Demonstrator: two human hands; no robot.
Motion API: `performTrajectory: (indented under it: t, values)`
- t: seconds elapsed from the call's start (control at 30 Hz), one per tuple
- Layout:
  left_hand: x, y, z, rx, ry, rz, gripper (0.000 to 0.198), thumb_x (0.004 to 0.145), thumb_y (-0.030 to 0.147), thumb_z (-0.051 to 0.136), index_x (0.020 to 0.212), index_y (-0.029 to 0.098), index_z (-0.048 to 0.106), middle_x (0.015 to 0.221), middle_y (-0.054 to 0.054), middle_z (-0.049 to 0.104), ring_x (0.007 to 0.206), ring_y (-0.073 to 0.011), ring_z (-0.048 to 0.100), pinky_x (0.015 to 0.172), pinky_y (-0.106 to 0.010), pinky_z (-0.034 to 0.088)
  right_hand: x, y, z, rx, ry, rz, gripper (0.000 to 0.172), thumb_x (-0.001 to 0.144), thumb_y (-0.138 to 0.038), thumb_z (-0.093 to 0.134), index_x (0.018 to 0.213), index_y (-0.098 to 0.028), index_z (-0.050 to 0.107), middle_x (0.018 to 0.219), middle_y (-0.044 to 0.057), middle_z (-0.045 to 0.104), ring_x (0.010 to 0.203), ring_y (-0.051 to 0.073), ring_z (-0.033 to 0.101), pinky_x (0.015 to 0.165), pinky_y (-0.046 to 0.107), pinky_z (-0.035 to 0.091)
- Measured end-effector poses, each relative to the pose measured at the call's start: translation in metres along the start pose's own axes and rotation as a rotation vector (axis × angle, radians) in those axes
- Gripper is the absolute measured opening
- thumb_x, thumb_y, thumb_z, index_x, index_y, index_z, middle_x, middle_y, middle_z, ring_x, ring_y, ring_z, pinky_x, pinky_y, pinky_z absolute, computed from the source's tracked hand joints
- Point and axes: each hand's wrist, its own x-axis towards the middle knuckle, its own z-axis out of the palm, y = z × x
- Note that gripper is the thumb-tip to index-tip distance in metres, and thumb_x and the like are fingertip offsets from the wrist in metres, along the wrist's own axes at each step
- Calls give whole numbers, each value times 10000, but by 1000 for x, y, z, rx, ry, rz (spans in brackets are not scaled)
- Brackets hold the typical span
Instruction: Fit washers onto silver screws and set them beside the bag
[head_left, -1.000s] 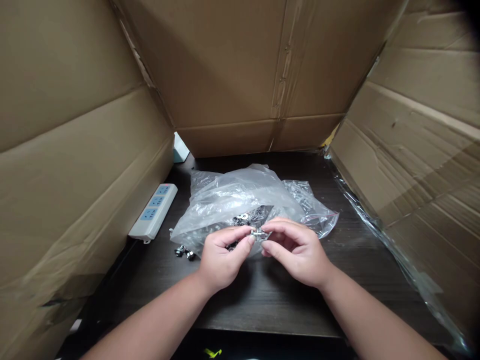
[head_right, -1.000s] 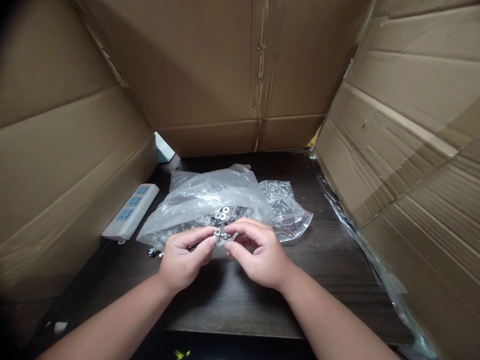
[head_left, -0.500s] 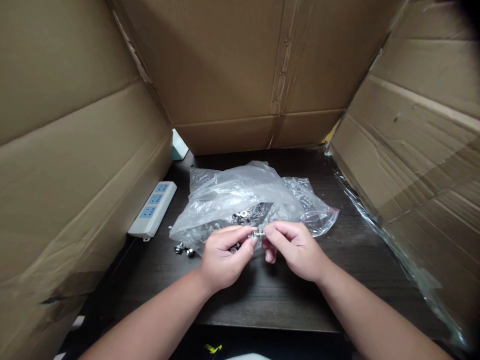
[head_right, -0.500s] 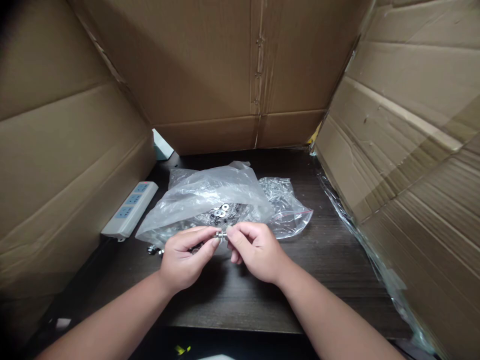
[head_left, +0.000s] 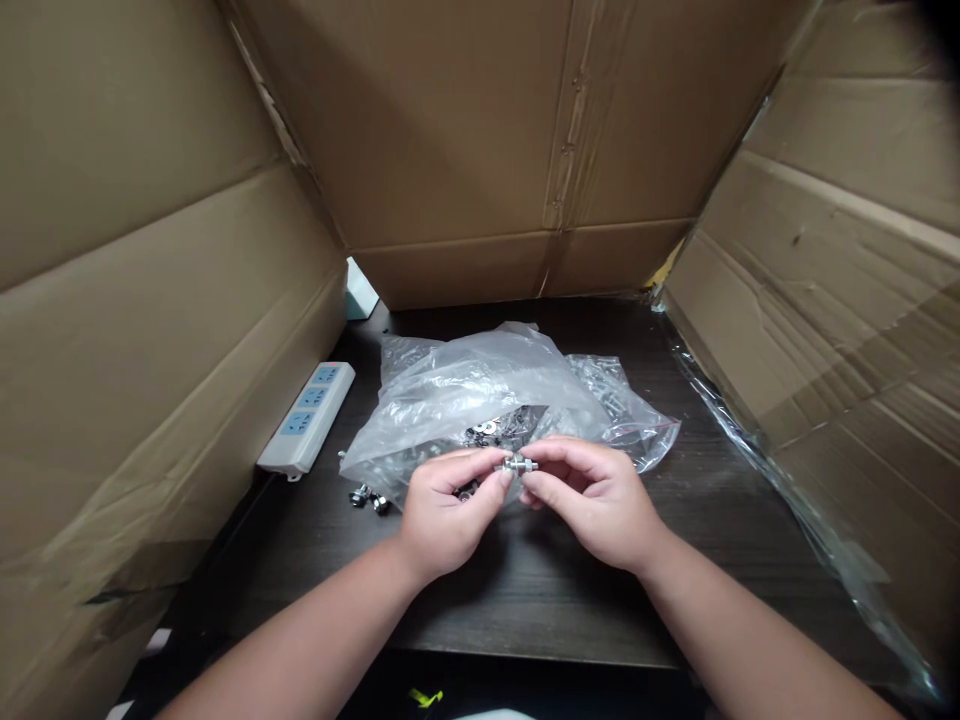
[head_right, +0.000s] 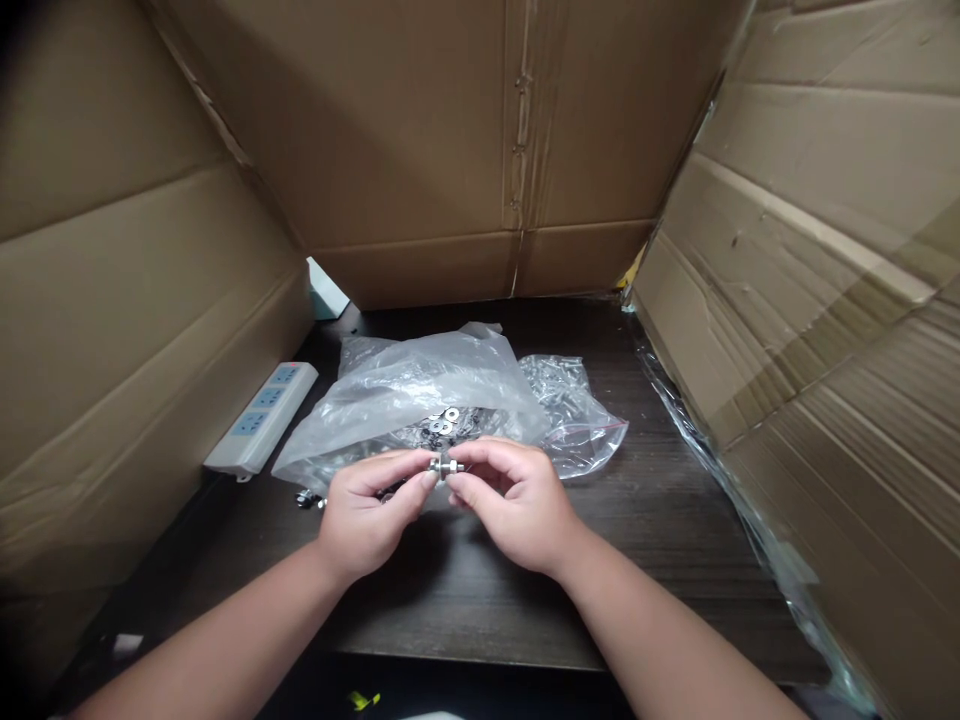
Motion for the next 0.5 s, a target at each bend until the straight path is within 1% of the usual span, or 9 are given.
performTrajectory:
  t: [0.1,0.13,0.23,0.27,0.33,0.4,0.5]
  values:
    - [0,0,1,54,-8,101,141,780,112,616,870,142,720,740,-65,724,650,-164,677,591,-241,541,1,-3,-1,1,-49,74,119,853,-263,618,903,-164,664,727,15,620,592,120,622,572,247,528]
    - [0,-1,1,65,-14,126,150,778,106,615,881,142,718,742,-65,724,643,-162,675,590,-240,540,1,-4,-2,-6,-71,105,154,867,-296,601,864,-152,655,680,11,614,569,116,612,559,240,518]
    - [-1,-1,2,77,-17,157,169,777,104,613,905,146,715,733,-60,722,619,-153,670,575,-236,537,2,-1,-3,-7,-114,219,396,917,-451,481,719,-129,598,566,11,582,492,111,583,499,231,487]
    - [-1,-1,2,78,-17,151,169,778,107,612,906,147,716,732,-59,722,619,-153,671,573,-234,537,3,0,-3,-1,-111,255,461,923,-501,433,701,-126,583,560,17,577,480,114,582,483,233,483]
    - [0,0,2,72,-11,124,156,781,115,613,890,146,720,735,-60,726,629,-156,676,577,-233,542,3,1,-3,20,-80,285,520,920,-563,376,752,-118,586,597,31,589,492,125,596,476,244,493]
    - [0,-1,2,55,-3,80,134,785,128,619,863,148,726,738,-60,729,643,-160,680,587,-235,548,3,1,-4,36,-60,245,480,914,-553,404,870,-116,599,657,39,607,535,133,615,508,258,516]
    - [-1,-3,1,3,24,-26,123,798,172,626,862,158,730,739,-51,728,644,-165,679,603,-254,560,1,0,-4,50,-50,133,315,870,-418,578,1034,-150,588,789,44,632,615,136,635,590,276,549]
